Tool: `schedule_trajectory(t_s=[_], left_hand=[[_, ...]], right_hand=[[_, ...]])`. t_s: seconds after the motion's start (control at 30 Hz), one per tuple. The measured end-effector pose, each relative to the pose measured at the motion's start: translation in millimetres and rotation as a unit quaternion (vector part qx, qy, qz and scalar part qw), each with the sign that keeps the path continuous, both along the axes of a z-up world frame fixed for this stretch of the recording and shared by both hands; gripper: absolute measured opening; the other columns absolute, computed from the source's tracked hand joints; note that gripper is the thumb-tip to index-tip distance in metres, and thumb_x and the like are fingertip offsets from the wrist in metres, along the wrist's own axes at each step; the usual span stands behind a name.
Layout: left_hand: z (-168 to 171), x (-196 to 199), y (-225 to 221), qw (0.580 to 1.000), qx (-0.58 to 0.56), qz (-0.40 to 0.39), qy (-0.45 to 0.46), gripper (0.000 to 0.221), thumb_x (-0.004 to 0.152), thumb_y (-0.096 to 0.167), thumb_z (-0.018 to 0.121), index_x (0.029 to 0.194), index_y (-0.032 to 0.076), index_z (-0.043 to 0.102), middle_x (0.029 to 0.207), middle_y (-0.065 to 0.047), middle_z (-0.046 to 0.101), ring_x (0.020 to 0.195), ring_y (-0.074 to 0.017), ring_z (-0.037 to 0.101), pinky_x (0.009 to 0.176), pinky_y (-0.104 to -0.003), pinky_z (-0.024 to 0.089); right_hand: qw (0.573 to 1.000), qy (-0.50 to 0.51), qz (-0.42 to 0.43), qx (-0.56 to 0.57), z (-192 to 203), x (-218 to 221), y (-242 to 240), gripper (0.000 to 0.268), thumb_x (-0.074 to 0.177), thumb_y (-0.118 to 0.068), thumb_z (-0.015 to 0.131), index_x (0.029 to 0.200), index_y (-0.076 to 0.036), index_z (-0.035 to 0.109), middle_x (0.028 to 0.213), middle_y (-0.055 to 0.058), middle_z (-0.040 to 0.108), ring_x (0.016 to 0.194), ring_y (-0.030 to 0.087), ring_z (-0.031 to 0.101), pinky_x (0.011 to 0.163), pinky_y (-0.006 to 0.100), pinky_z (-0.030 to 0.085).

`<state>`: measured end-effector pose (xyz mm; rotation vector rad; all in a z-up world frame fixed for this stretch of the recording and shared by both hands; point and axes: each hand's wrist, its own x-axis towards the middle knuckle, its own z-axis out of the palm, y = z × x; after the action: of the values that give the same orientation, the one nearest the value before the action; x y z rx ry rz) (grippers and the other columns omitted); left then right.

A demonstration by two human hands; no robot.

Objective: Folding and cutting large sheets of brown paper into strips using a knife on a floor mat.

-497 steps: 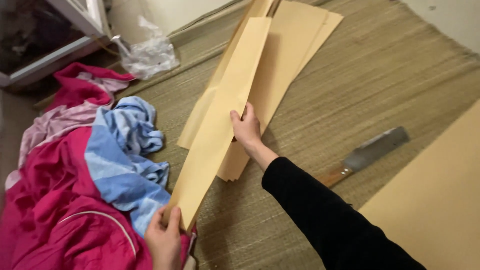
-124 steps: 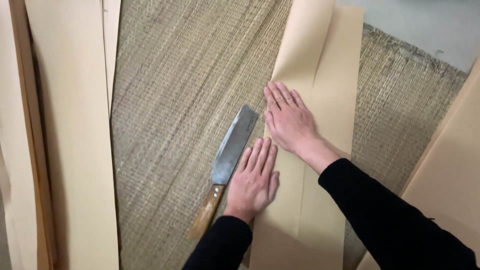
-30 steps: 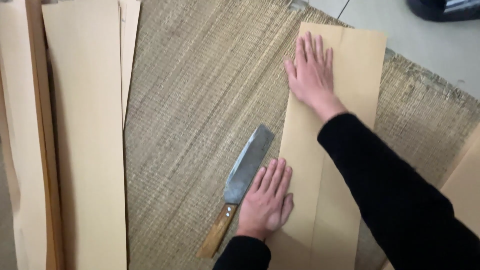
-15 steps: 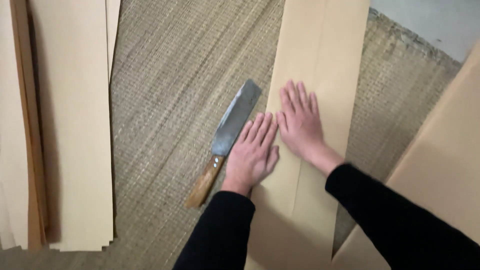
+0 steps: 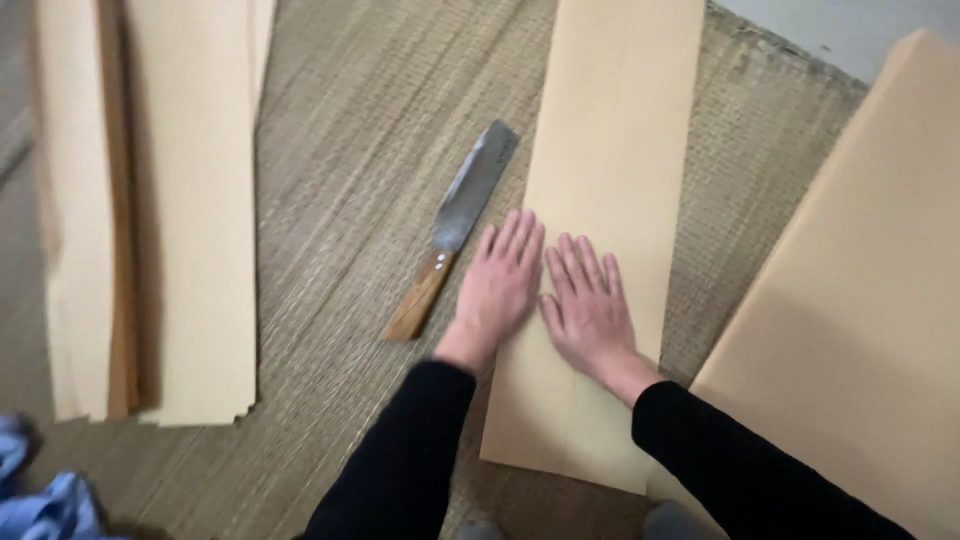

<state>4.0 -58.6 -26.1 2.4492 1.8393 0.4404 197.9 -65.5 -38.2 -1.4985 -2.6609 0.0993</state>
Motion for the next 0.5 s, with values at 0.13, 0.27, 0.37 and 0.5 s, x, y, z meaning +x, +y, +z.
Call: schedule_trajectory(t_s=[0.13, 0.27, 0.37, 0.5], left_hand=[[25.6, 2.5, -112.1, 0.999, -0.035, -0.004, -0.026, 0.061, 0.116, 0.031, 0.048, 0.169, 0.001, 0.053, 0.177, -0.024, 0.051, 0.169, -0.0390, 0.041, 0.138, -0.058, 0.028], [54.9, 12.4, -217.3, 0.996, -0.057, -0.009, -0.075, 0.062, 0.116, 0.029, 0.050, 0.163, -0.012, 0.049, 0.175, -0.031, 0.047, 0.168, -0.0435, 0.038, 0.136, -0.063, 0.024], [58.4, 15.3, -249.3, 0.993, -0.063, 0.009, -0.100, 0.062, 0.116, 0.028, 0.052, 0.165, -0.009, 0.050, 0.178, -0.026, 0.046, 0.169, -0.0401, 0.038, 0.136, -0.059, 0.024], [49.6, 7.6, -233.2, 0.995, -0.067, 0.022, -0.071, 0.062, 0.117, 0.032, 0.047, 0.166, -0.005, 0.051, 0.177, -0.021, 0.049, 0.169, -0.0360, 0.039, 0.138, -0.063, 0.018]], right_hand=[[1.000, -0.004, 0.010, 0.000, 1.2, -0.3, 0.7, 0.073, 0.113, -0.048, 0.046, 0.179, -0.015, 0.042, 0.190, 0.013, 0.033, 0.175, 0.036, 0.028, 0.140, 0.063, 0.018], [0.998, 0.007, 0.022, -0.065, 6.4, -0.2, 4.2, 0.078, 0.115, -0.046, 0.029, 0.180, -0.002, 0.021, 0.193, 0.017, 0.009, 0.178, 0.032, 0.001, 0.141, 0.058, -0.001], [0.997, 0.018, 0.031, -0.069, -1.4, 3.7, 7.9, 0.079, 0.115, -0.045, 0.032, 0.180, 0.000, 0.022, 0.192, 0.020, 0.010, 0.177, 0.035, 0.001, 0.140, 0.060, 0.000], [0.992, 0.052, 0.012, -0.114, 10.4, 0.4, 20.3, 0.079, 0.114, -0.045, 0.037, 0.178, 0.000, 0.026, 0.190, 0.024, 0.015, 0.176, 0.042, 0.006, 0.139, 0.064, 0.000]])
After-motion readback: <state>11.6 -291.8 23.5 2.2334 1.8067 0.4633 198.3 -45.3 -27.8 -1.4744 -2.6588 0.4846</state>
